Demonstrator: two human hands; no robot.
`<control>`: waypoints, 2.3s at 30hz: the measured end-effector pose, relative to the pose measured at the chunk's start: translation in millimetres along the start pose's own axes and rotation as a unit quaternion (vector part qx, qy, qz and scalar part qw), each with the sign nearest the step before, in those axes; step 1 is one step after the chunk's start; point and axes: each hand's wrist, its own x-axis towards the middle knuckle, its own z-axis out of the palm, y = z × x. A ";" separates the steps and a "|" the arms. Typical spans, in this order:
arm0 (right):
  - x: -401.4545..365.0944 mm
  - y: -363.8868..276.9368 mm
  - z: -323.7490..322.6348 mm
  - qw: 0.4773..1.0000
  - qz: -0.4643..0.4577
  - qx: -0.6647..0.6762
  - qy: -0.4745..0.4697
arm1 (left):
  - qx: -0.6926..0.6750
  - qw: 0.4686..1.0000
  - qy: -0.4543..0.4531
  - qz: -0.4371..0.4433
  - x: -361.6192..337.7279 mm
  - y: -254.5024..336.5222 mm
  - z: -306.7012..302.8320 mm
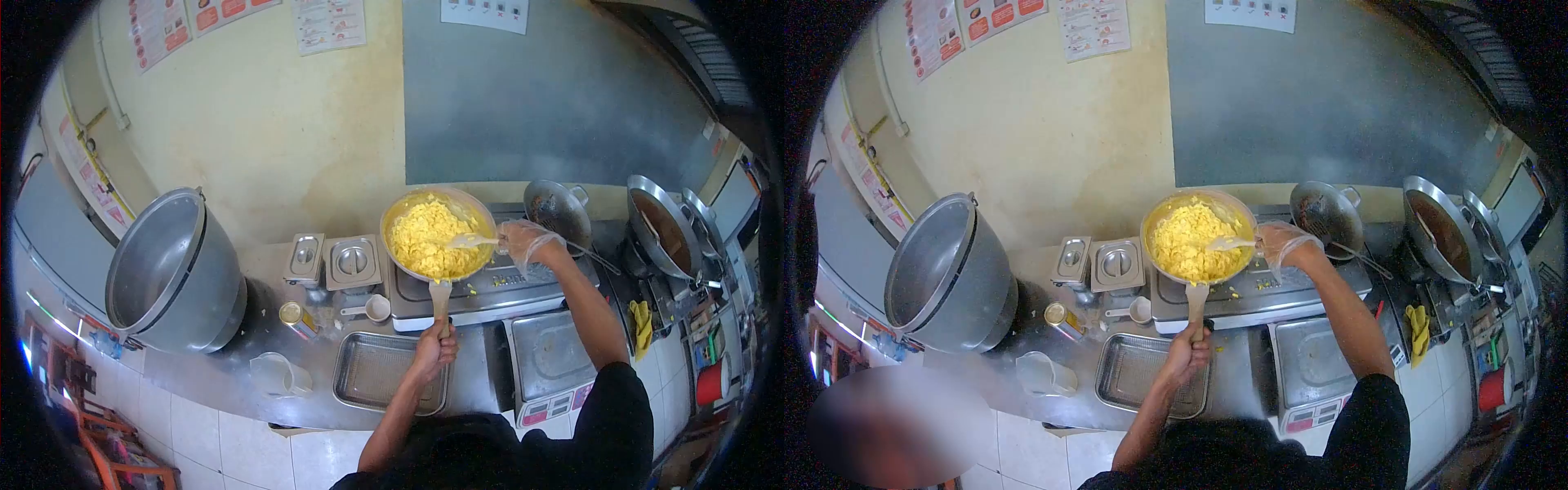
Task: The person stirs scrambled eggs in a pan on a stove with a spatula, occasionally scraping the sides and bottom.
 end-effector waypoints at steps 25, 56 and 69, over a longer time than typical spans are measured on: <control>111.4 -73.7 86.9 0.982 -0.091 -0.156 -0.056 | -0.065 0.993 0.014 0.103 18.2 -36.8 28.3; 123.2 -9.1 58.6 0.991 -0.099 -0.047 -0.071 | -0.058 0.996 0.022 0.063 20.7 -37.6 21.7; 75.1 36.0 -20.2 0.996 0.030 0.063 -0.063 | -0.100 0.994 -0.009 0.038 19.5 -34.0 22.5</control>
